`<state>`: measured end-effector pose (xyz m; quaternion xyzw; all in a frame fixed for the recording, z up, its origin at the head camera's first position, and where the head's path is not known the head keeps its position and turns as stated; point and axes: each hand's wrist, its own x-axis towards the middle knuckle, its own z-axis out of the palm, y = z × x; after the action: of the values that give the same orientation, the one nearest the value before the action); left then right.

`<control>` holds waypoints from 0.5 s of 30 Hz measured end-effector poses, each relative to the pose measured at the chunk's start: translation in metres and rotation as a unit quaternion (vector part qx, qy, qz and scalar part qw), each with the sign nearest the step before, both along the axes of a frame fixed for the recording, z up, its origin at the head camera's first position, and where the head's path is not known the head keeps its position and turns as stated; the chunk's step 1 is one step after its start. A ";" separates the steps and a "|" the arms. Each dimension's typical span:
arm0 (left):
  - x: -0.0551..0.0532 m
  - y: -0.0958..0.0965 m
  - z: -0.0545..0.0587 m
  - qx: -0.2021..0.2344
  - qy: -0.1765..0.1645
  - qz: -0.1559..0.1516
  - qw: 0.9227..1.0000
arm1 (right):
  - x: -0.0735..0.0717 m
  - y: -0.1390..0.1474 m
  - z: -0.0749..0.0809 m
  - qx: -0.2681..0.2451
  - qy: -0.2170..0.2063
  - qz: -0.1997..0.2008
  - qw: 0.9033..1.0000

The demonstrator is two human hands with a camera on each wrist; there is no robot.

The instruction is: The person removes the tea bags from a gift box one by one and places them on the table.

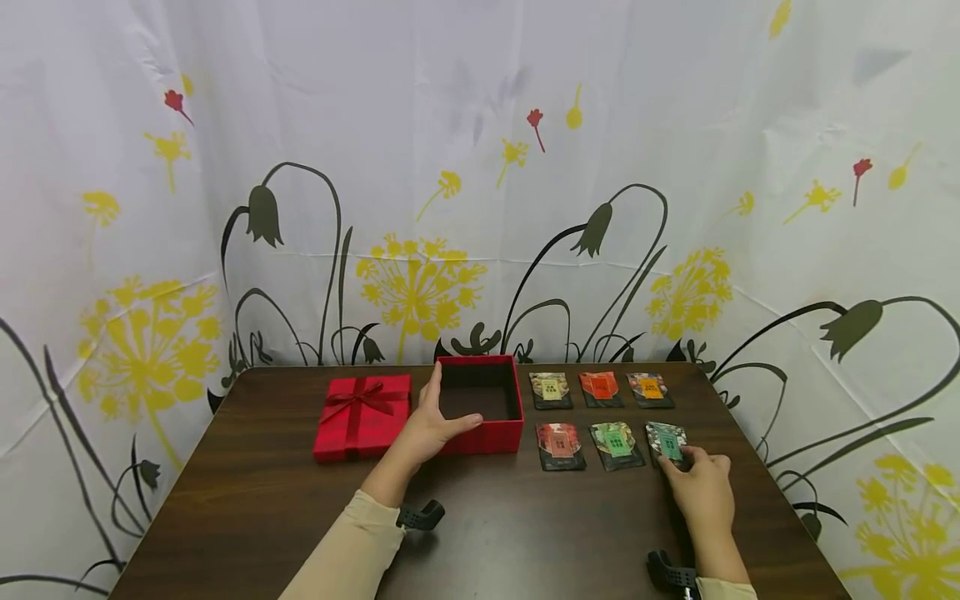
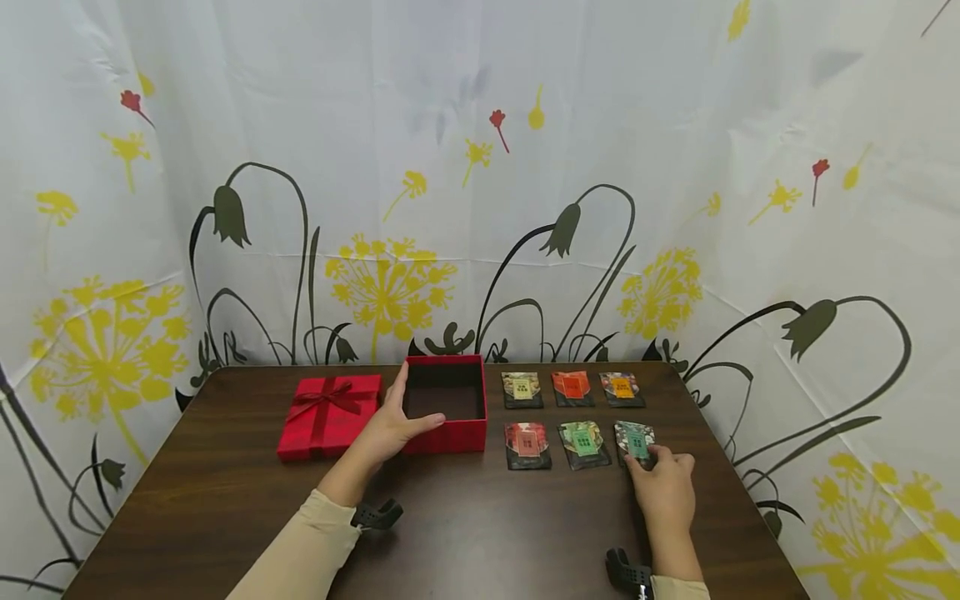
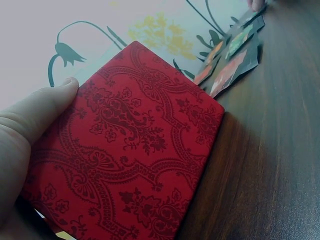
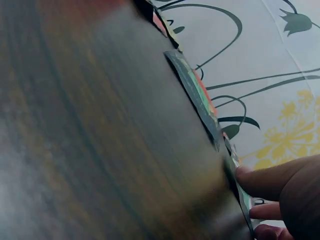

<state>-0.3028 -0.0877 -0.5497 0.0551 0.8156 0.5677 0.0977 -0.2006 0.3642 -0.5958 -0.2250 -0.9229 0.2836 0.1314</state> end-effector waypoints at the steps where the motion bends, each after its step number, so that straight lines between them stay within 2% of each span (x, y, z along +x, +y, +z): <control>1: 0.000 0.000 0.000 0.000 -0.001 0.000 1.000 | 0.000 -0.001 0.000 0.003 -0.003 0.001 1.000; 15: 0.001 0.002 0.000 0.003 0.009 -0.010 1.000 | 0.006 0.001 -0.001 -0.009 0.003 -0.002 1.000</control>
<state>-0.3018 -0.0860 -0.5501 0.0684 0.8140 0.5689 0.0956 -0.1948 0.3650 -0.5968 -0.2271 -0.9194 0.2926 0.1324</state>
